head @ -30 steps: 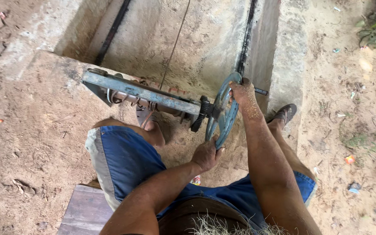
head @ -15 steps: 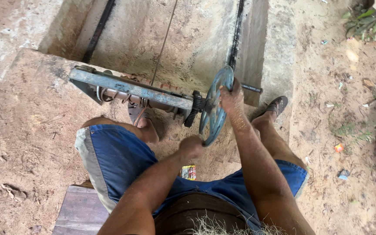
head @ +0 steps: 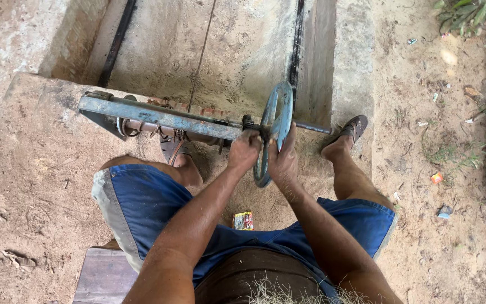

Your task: The person sits beside a concrete well and turns a hand-cranked winch wheel to raise or lower a rope. The hands grip the wheel and rotate it repeatedly while the rope moves vertically in the well shaft.

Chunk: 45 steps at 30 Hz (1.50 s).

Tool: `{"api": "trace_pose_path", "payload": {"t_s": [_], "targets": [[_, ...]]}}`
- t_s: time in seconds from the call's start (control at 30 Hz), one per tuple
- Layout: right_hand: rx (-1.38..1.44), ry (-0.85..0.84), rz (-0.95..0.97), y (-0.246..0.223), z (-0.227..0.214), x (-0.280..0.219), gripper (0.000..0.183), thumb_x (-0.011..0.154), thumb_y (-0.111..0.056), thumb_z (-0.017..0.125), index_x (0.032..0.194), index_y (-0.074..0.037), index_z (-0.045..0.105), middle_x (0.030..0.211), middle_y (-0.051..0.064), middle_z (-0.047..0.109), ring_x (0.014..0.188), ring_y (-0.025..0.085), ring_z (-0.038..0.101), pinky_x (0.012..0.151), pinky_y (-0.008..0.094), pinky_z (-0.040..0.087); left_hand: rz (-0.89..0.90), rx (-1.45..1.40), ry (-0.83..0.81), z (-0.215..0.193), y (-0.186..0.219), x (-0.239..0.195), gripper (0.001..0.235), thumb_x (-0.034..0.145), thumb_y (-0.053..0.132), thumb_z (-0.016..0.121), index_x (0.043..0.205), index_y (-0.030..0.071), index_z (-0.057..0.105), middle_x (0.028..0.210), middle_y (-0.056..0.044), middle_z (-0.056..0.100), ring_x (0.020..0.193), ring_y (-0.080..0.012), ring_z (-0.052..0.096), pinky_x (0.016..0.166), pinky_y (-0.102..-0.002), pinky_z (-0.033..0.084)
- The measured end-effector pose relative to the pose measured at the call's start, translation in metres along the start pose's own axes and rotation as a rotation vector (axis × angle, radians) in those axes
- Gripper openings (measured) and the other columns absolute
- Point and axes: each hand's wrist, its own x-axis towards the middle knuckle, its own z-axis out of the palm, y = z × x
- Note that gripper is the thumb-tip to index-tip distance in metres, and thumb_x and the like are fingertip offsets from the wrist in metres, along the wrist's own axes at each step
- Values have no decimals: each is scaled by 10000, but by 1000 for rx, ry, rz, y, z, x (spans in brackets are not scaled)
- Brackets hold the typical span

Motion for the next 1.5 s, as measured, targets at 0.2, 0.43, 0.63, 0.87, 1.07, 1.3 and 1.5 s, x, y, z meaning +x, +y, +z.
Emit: {"api": "trace_pose_path", "payload": {"t_s": [0.2, 0.43, 0.63, 0.87, 1.07, 1.3, 1.5], "targets": [[45, 27, -97, -9, 6, -38, 743, 1117, -146, 431, 1606, -10, -112, 1024, 263, 677, 774, 330, 717, 595, 403, 623, 178, 28, 72, 5, 36, 39, 420, 1069, 324, 432, 1308, -1, 548, 854, -125, 690, 486, -81, 562, 317, -261, 474], [219, -76, 122, 1, 21, -81, 486, 1084, -167, 454, 1471, -9, 206, 1176, 229, 636, 819, 282, 740, 581, 408, 641, 114, 213, 10, 24, 68, 95, 480, 1078, 384, 359, 1334, -1, 488, 751, -98, 617, 468, -115, 542, 315, -290, 455], [320, -42, 6, 28, 45, -105, 267, 1120, -146, 497, 1333, -37, 378, 1106, 173, 627, 963, 246, 636, 792, 421, 551, 263, 484, -53, 29, 85, 130, 492, 1113, 403, 329, 1288, -3, 546, 746, -94, 627, 519, -157, 623, 357, -331, 526], [370, -82, 87, 39, 52, -107, 219, 1088, -146, 492, 1258, -60, 384, 1050, 104, 615, 841, 157, 566, 717, 371, 510, 87, 163, -39, 34, 104, 129, 552, 1029, 549, 505, 1190, 39, 643, 739, -80, 684, 646, -209, 719, 579, -403, 585], [409, -86, 22, 35, 51, -106, 208, 1106, -111, 483, 1275, -46, 381, 1076, 121, 564, 914, 173, 534, 775, 379, 489, -58, 215, -152, 34, 107, 129, 604, 1001, 553, 510, 1074, -20, 687, 738, -102, 674, 635, -245, 722, 577, -450, 615], [338, -131, 74, 26, 42, -101, 217, 1081, -116, 478, 1263, -56, 375, 1054, 79, 571, 839, 136, 550, 722, 344, 482, 5, 251, -147, 37, 104, 128, 575, 1012, 467, 486, 1016, -78, 666, 703, -137, 692, 615, -293, 737, 565, -484, 613], [488, -104, 35, 24, 45, -109, 191, 1118, -93, 485, 1278, -44, 394, 1080, 118, 541, 911, 181, 518, 779, 380, 476, 231, 404, -76, 49, 77, 129, 558, 1021, 436, 497, 1063, -96, 659, 703, -181, 669, 587, -305, 708, 526, -480, 613]]}}
